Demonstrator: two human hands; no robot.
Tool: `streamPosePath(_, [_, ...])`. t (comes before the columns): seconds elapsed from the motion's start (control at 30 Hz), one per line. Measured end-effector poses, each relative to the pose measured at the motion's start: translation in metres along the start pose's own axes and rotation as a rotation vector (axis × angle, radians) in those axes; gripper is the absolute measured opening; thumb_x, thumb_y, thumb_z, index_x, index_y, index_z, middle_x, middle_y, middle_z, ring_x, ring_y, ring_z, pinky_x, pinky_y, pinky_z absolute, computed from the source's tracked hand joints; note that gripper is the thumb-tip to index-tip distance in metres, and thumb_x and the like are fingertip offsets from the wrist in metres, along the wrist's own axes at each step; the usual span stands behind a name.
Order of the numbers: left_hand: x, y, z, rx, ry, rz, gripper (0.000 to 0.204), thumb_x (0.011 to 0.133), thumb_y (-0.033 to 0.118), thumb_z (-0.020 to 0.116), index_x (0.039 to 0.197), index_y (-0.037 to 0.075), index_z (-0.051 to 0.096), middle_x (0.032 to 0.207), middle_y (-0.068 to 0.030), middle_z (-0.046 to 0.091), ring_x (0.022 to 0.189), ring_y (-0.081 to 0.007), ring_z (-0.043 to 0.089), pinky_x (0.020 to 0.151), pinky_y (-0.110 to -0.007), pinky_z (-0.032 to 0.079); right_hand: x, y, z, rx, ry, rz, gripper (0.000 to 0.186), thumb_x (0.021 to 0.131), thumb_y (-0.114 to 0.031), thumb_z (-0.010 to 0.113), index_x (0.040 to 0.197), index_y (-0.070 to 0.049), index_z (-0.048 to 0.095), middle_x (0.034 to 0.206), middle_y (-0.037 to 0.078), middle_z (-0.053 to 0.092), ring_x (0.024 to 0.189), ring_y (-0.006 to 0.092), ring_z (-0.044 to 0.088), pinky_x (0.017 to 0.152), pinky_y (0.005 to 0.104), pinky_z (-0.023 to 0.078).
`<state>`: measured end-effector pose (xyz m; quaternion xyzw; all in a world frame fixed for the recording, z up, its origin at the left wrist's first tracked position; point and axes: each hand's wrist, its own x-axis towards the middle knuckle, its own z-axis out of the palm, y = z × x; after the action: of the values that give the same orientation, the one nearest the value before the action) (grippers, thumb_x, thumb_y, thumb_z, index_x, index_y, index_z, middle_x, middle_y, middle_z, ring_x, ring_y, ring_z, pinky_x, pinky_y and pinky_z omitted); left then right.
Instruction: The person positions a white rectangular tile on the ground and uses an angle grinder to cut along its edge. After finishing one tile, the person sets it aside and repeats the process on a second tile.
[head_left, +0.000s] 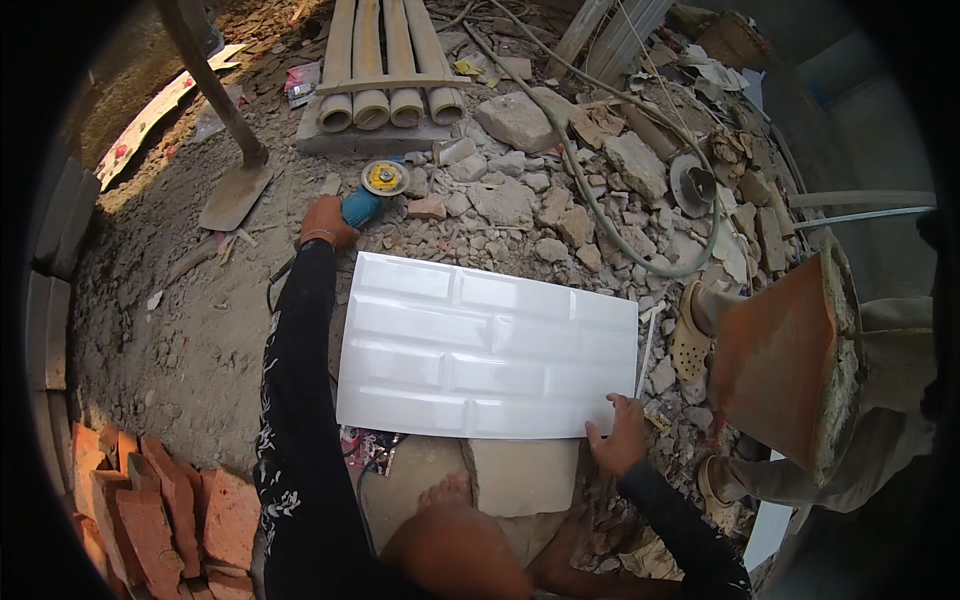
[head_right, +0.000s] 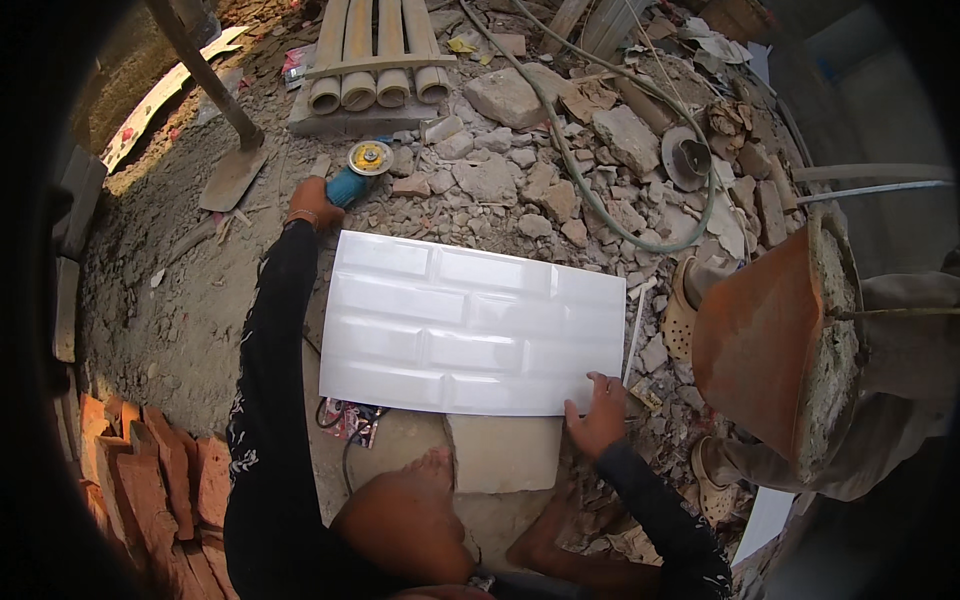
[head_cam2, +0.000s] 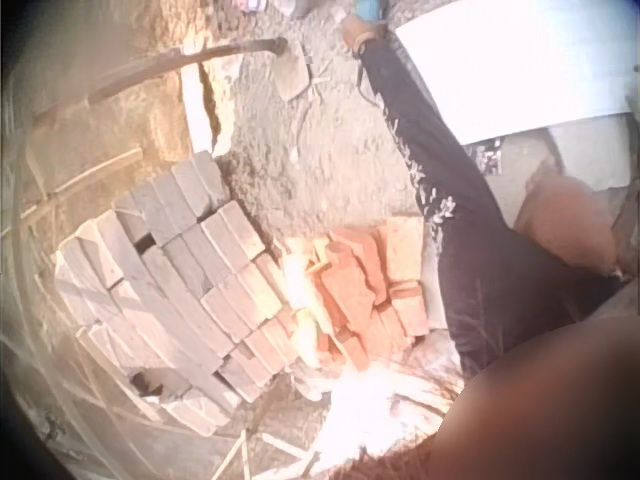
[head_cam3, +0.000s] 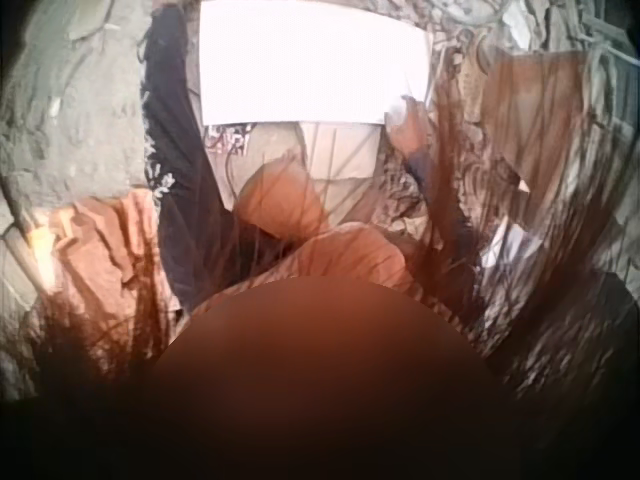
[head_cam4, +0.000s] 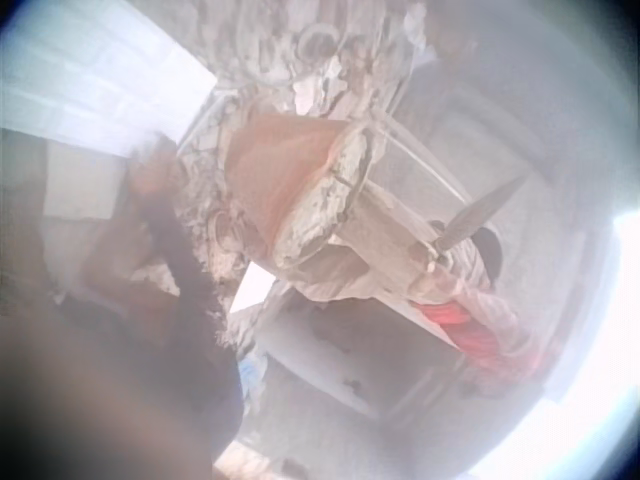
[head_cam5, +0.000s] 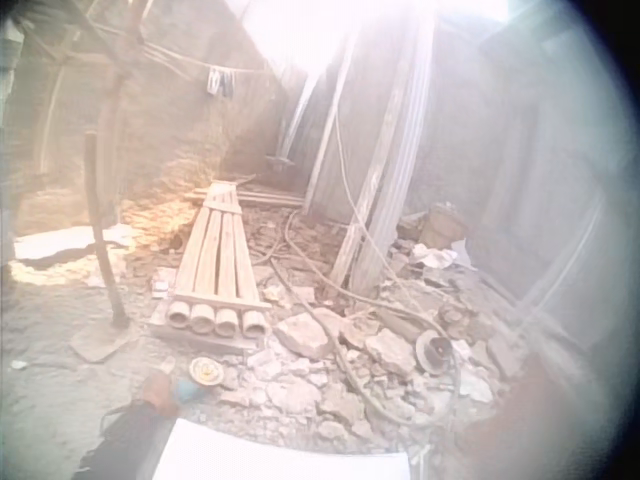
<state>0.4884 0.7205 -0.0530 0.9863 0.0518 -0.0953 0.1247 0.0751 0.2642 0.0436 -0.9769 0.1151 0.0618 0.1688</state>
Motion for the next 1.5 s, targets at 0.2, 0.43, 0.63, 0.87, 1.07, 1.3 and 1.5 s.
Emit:
streamPosePath(0.2, [-0.038, -0.020, -0.084, -0.189, 0.222, -0.086, 0.052, 0.066, 0.038, 0.090, 0.088, -0.004, 0.069, 0.085, -0.0200, 0.073, 0.076, -0.0323, 0.073, 0.069, -0.043, 0.057, 0.016, -0.042, -0.012, 0.146, 0.076, -0.058, 0.055, 0.085, -0.021, 0.076, 0.129, 0.003, 0.054, 0.119, 0.026, 0.054, 0.115, 0.0427, 0.053, 0.100, 0.0485, 0.045])
streamPosePath(0.43, [-0.194, 0.036, -0.184, -0.714, 0.076, 0.068, 0.038, 0.073, 0.017, 0.086, 0.094, -0.007, 0.065, 0.077, -0.0098, 0.069, 0.059, -0.0134, 0.065, 0.054, -0.028, 0.052, 0.057, -0.166, -0.038, 0.871, -0.086, -0.158, 0.058, 0.097, -0.043, 0.072, 0.127, 0.005, 0.060, 0.113, 0.017, 0.066, 0.099, 0.0239, 0.066, 0.087, 0.0380, 0.054])
streamPosePath(0.63, [-0.305, 0.141, -0.163, -0.966, -0.053, 0.309, 0.052, 0.070, 0.016, 0.089, 0.109, -0.008, 0.064, 0.091, -0.0105, 0.071, 0.076, -0.0155, 0.068, 0.069, -0.028, 0.056, 0.052, -0.229, -0.087, 1.566, -0.414, -0.180, 0.073, 0.098, -0.057, 0.066, 0.136, 0.005, 0.052, 0.123, 0.014, 0.065, 0.107, 0.0182, 0.060, 0.095, 0.0320, 0.049])
streamPosePath(0.87, [-0.372, 0.243, -0.098, -0.836, 0.010, 0.589, 0.065, 0.067, 0.012, 0.087, 0.124, -0.004, 0.061, 0.111, -0.0144, 0.062, 0.103, -0.0263, 0.064, 0.094, -0.036, 0.052, 0.005, -0.152, -0.091, 1.611, 0.086, 0.174, 0.042, 0.093, -0.011, 0.074, 0.124, 0.005, 0.051, 0.110, 0.011, 0.066, 0.097, 0.0168, 0.070, 0.083, 0.0313, 0.059])
streamPosePath(1.07, [-0.412, 0.225, -0.063, -0.999, -0.494, 0.788, 0.099, 0.070, 0.032, 0.095, 0.144, 0.002, 0.036, 0.130, -0.0169, 0.046, 0.108, -0.0252, 0.058, 0.094, -0.038, 0.053, -0.020, -0.078, -0.110, 1.718, 0.044, 0.242, 0.037, 0.094, -0.023, 0.063, 0.119, 0.004, 0.057, 0.097, 0.013, 0.066, 0.081, 0.0231, 0.071, 0.071, 0.0347, 0.060])
streamPosePath(1.3, [-0.437, 0.213, -0.010, -0.806, -1.702, 1.043, 0.084, 0.096, 0.042, 0.074, 0.156, 0.002, 0.030, 0.141, -0.0185, 0.052, 0.125, -0.0238, 0.055, 0.110, -0.037, 0.042, -0.015, -0.018, -0.171, 1.540, 0.161, 0.141, 0.049, 0.089, -0.031, 0.068, 0.123, 0.002, 0.056, 0.098, 0.012, 0.063, 0.087, 0.0214, 0.065, 0.081, 0.0345, 0.057])
streamPosePath(1.5, [-0.453, 0.249, -0.035, -0.603, -2.048, 1.003, 0.098, 0.093, 0.043, 0.078, 0.160, 0.000, 0.021, 0.156, -0.0222, 0.040, 0.148, -0.0290, 0.037, 0.123, -0.040, 0.030, -0.082, 0.013, -0.261, 1.267, 0.140, 0.206, 0.047, 0.077, -0.027, 0.069, 0.112, 0.004, 0.061, 0.094, 0.012, 0.066, 0.081, 0.0199, 0.067, 0.073, 0.0329, 0.057])
